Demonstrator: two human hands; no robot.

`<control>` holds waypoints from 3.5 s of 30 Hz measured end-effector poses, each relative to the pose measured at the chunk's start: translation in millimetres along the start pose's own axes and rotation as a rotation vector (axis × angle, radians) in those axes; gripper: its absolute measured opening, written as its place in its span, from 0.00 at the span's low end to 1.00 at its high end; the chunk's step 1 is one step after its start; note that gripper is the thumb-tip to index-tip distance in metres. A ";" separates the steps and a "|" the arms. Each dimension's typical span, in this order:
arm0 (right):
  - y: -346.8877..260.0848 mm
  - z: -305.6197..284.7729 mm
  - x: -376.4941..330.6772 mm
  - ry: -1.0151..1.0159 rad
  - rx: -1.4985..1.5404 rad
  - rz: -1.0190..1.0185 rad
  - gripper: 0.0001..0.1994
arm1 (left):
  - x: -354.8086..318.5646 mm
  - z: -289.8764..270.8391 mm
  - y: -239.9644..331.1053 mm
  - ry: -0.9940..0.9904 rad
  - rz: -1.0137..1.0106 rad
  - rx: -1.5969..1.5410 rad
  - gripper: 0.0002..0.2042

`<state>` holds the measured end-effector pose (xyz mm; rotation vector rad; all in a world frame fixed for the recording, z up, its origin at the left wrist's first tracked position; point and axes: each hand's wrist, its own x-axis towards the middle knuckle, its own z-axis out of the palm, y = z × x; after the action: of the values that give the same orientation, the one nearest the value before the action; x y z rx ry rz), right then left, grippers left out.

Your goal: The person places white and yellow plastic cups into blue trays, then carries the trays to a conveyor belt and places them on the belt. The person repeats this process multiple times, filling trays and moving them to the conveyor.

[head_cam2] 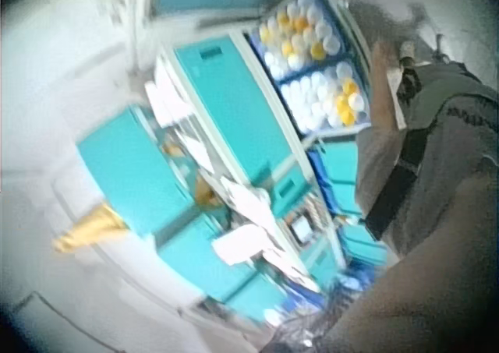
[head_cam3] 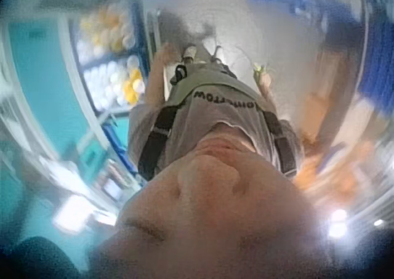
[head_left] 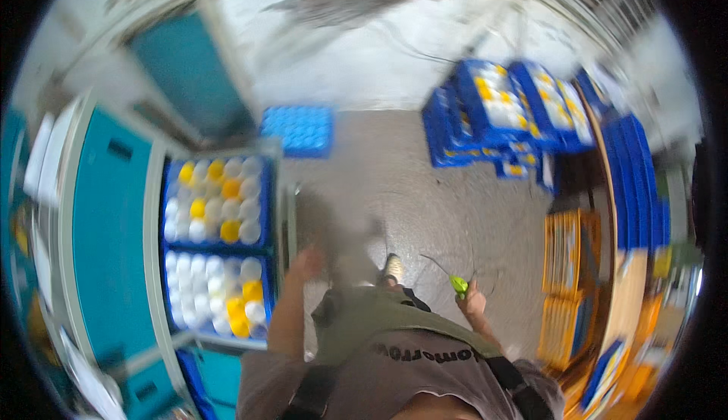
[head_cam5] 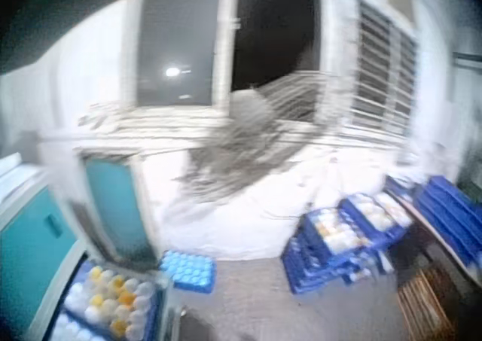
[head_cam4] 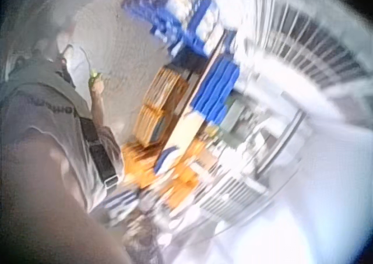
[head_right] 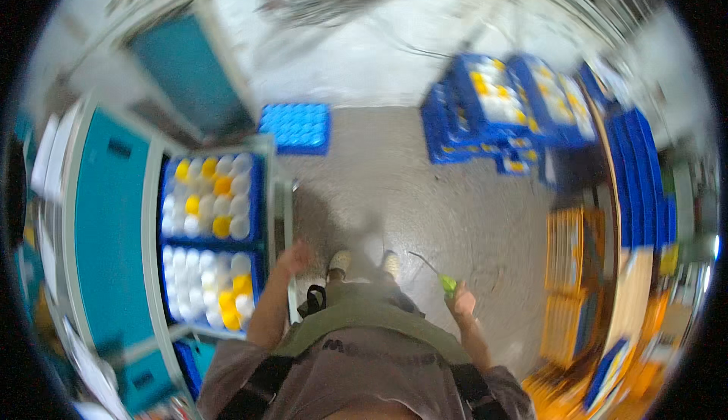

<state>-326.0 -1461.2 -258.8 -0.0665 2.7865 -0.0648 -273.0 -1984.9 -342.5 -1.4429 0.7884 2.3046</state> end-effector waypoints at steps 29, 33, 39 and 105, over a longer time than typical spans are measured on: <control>332.7 91.8 -333.9 0.715 1.649 0.847 0.11 | 79.2 507.6 -365.9 -0.482 -0.014 1.712 0.12; 401.8 103.6 -362.5 0.747 1.638 1.001 0.11 | 107.8 592.8 -448.2 -0.369 -0.089 1.849 0.10; 567.4 82.7 -402.6 0.920 1.601 1.093 0.11 | 154.3 725.0 -627.7 -0.315 -0.051 1.771 0.17; 742.0 -145.1 -222.5 -0.187 0.206 -0.612 0.18 | -248.3 558.8 -846.3 0.815 0.519 1.052 0.20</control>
<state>-196.2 -703.4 -85.6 -0.8213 2.4569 -0.4668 -122.5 -965.8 -172.2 -1.6324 2.3330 0.9764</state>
